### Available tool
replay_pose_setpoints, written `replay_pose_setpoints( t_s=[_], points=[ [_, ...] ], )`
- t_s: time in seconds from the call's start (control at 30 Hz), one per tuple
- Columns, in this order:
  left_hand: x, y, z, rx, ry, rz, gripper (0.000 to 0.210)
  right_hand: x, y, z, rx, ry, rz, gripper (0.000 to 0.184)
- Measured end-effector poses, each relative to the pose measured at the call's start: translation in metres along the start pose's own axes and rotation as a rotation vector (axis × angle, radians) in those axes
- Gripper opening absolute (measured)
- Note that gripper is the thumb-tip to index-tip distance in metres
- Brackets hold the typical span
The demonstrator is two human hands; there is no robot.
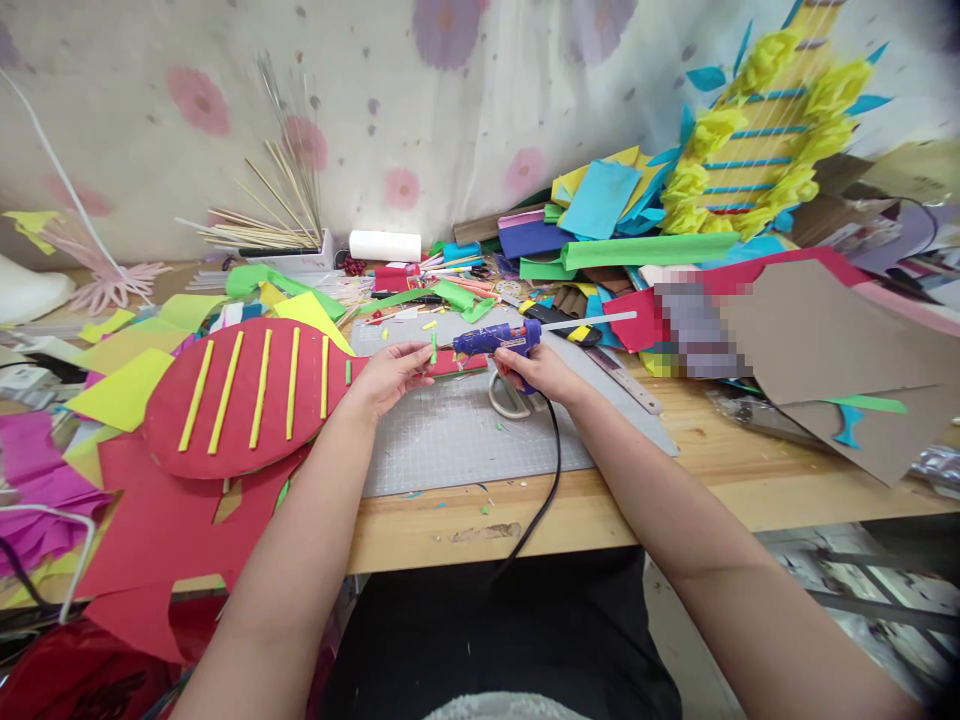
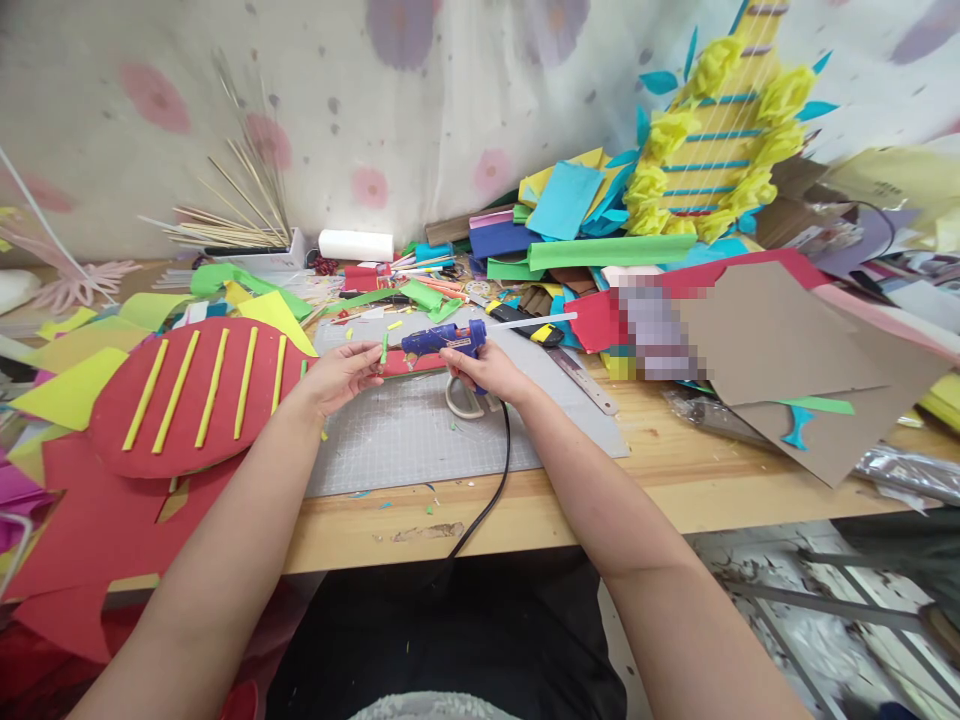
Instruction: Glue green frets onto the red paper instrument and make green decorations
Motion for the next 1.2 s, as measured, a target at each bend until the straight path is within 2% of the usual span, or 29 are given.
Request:
replay_pose_setpoints(
  t_s=[0.53, 0.77, 1.2],
  points=[
    [0.003, -0.002, 0.000, 0.022, 0.027, 0.070, 0.011, -0.015, 0.011, 0.008, -0.098, -0.001, 0.031, 0.048],
    [0.004, -0.003, 0.000, 0.060, 0.022, 0.042, 0.016, -0.016, 0.011, 0.008, -0.094, -0.005, 0.028, 0.048],
    [0.002, -0.002, -0.001, 0.027, 0.026, 0.051, 0.012, -0.005, 0.003, 0.002, -0.006, 0.026, 0.099, 0.048]
  ],
)
Point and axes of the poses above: each hand's wrist, its own z-axis towards the middle knuckle, its own y-axis out of the back of the hand, x = y × z, the point moved 9 cm from there along z, towards the middle knuckle, and after that the axes turned 5 degrees about -x, right-handed, at the moved point
